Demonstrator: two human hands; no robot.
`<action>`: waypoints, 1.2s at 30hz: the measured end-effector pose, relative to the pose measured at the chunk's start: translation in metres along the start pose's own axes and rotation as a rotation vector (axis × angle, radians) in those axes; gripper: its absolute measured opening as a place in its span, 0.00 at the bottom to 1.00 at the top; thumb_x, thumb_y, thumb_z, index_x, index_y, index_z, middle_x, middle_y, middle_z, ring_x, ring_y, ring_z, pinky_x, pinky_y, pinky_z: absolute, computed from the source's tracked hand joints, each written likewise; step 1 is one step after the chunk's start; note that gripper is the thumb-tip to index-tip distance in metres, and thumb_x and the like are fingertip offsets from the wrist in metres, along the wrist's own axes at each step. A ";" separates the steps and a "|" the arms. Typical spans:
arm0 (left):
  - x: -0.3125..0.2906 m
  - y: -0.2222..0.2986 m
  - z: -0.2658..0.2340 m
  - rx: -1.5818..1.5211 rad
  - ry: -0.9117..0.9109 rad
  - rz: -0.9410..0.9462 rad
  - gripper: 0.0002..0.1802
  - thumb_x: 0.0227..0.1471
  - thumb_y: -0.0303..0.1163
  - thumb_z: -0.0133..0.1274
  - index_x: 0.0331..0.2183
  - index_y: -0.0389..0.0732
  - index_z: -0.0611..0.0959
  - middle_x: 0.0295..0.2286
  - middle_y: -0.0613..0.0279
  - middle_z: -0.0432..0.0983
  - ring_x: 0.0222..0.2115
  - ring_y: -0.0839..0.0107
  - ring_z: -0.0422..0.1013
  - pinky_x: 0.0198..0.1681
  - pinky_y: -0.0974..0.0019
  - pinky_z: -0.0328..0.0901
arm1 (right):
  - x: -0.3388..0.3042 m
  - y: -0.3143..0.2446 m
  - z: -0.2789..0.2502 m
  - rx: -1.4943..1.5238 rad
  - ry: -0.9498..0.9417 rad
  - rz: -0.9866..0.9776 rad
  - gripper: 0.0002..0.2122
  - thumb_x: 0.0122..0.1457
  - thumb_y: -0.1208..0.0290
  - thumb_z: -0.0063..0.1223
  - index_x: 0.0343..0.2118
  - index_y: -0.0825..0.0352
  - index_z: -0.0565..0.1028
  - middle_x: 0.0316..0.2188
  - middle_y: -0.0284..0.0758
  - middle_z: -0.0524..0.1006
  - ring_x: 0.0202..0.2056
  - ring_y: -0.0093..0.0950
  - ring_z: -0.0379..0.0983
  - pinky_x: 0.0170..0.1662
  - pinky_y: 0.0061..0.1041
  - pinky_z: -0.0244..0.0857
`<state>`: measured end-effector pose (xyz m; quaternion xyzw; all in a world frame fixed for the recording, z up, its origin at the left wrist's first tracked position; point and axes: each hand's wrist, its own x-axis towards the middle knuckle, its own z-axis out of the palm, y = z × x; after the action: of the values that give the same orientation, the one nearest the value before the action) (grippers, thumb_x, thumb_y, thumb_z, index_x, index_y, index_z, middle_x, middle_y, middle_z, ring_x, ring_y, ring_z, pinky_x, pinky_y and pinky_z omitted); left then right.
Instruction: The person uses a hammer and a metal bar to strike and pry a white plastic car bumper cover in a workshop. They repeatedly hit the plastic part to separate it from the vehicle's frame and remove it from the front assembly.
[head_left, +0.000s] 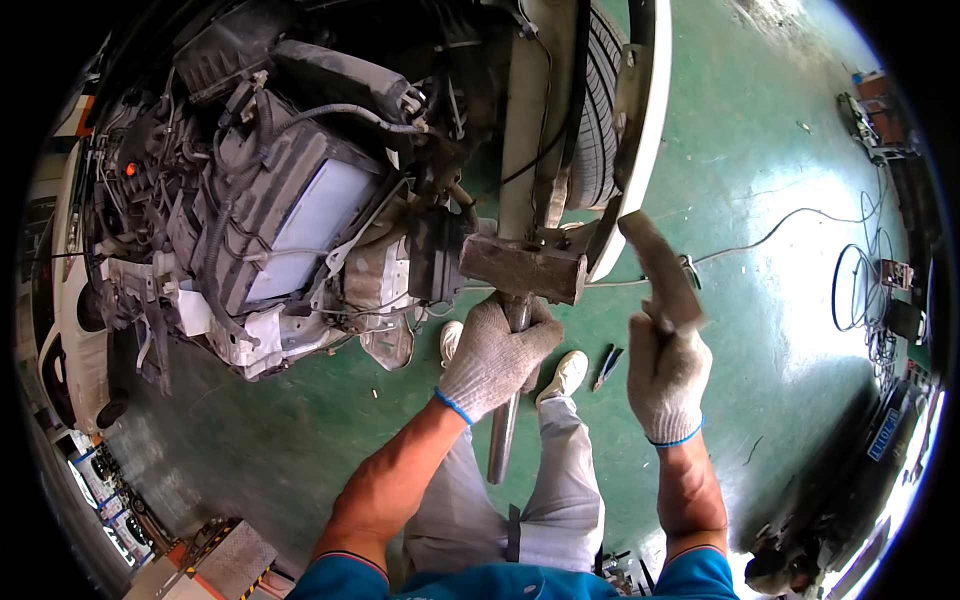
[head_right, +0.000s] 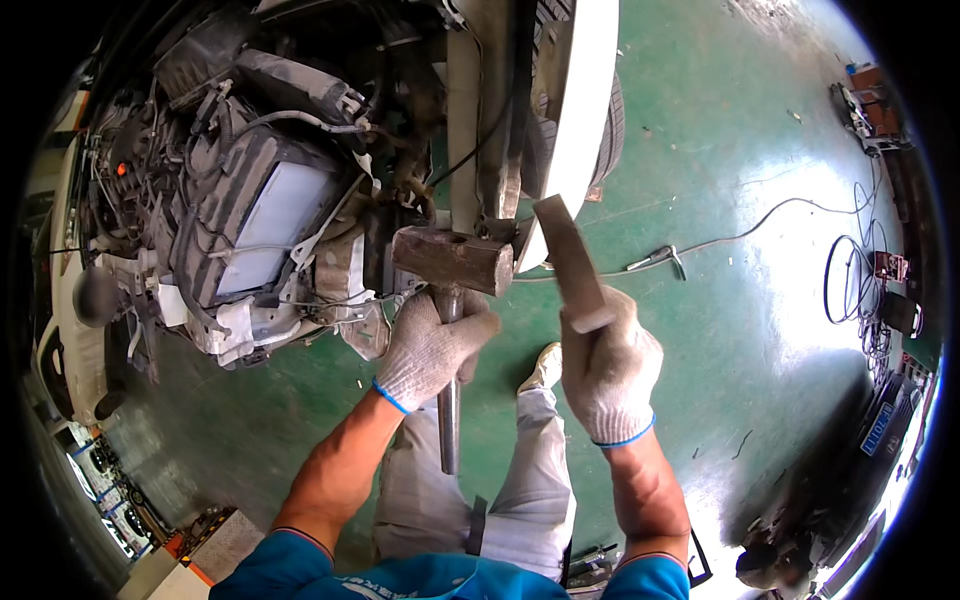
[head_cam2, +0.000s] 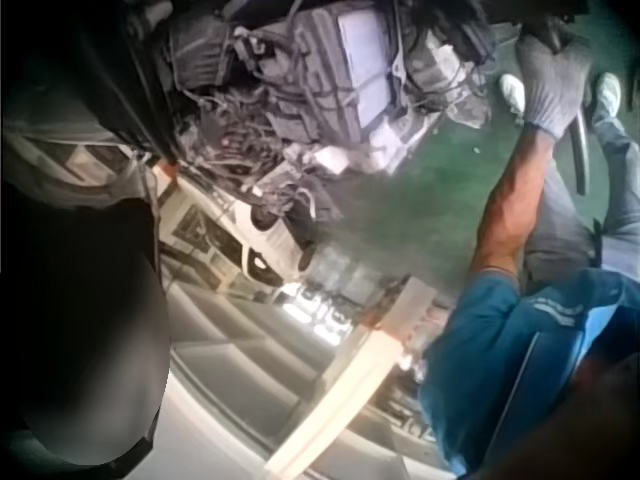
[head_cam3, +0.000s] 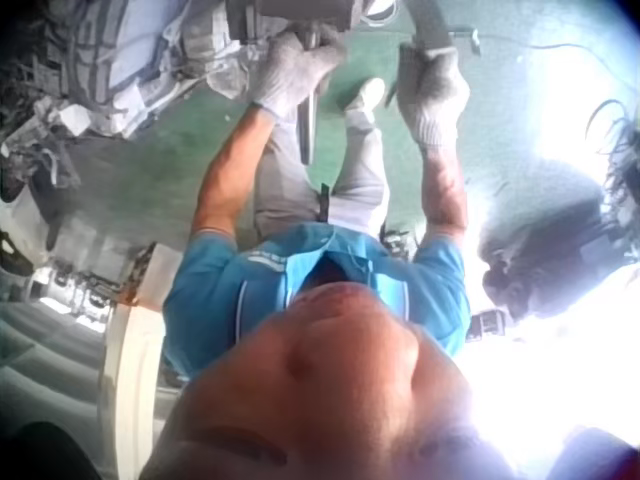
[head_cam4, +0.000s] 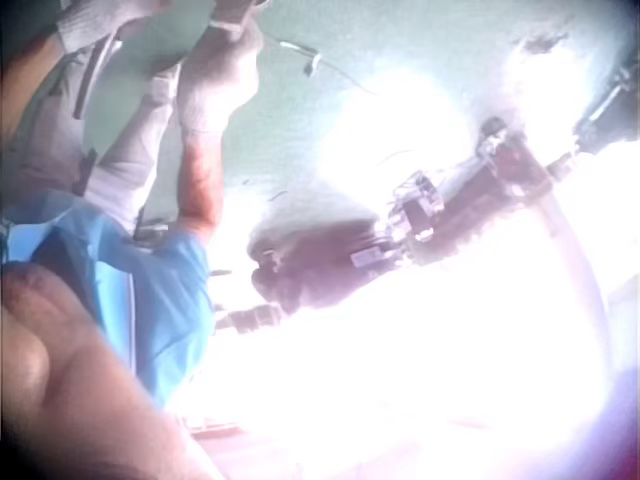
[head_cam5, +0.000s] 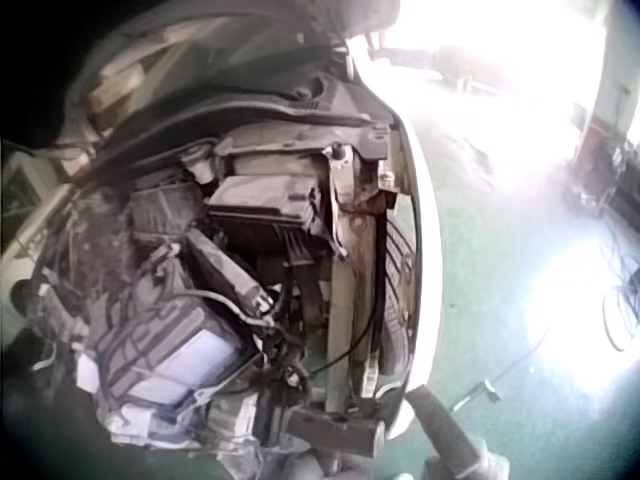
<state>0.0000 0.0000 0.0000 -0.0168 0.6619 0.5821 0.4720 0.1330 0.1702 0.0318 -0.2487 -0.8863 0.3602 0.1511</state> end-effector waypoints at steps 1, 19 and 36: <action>0.002 -0.002 0.003 0.007 0.028 0.016 0.09 0.55 0.29 0.60 0.25 0.39 0.79 0.13 0.67 0.70 0.10 0.76 0.66 0.14 0.67 0.59 | 0.005 -0.007 -0.005 0.089 -0.051 0.143 0.11 0.66 0.73 0.55 0.48 0.70 0.72 0.39 0.44 0.82 0.32 0.33 0.81 0.38 0.30 0.75; 0.004 -0.008 -0.016 0.367 -0.039 0.224 0.15 0.57 0.29 0.60 0.43 0.33 0.77 0.28 0.60 0.77 0.20 0.76 0.73 0.20 0.68 0.65 | 0.022 -0.060 -0.037 0.294 -0.509 -0.210 0.30 0.55 0.67 0.63 0.59 0.69 0.67 0.33 0.43 0.81 0.29 0.41 0.81 0.32 0.37 0.73; -0.006 0.007 0.007 0.078 0.024 0.073 0.09 0.53 0.25 0.56 0.22 0.37 0.80 0.12 0.67 0.68 0.11 0.75 0.67 0.14 0.68 0.60 | 0.016 -0.038 -0.014 0.581 -0.496 0.219 0.20 0.66 0.70 0.50 0.57 0.77 0.67 0.24 0.38 0.73 0.24 0.26 0.69 0.30 0.30 0.69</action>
<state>0.0035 0.0041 0.0097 0.0188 0.6897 0.5726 0.4427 0.1133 0.1635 0.0697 -0.1942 -0.7253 0.6591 -0.0426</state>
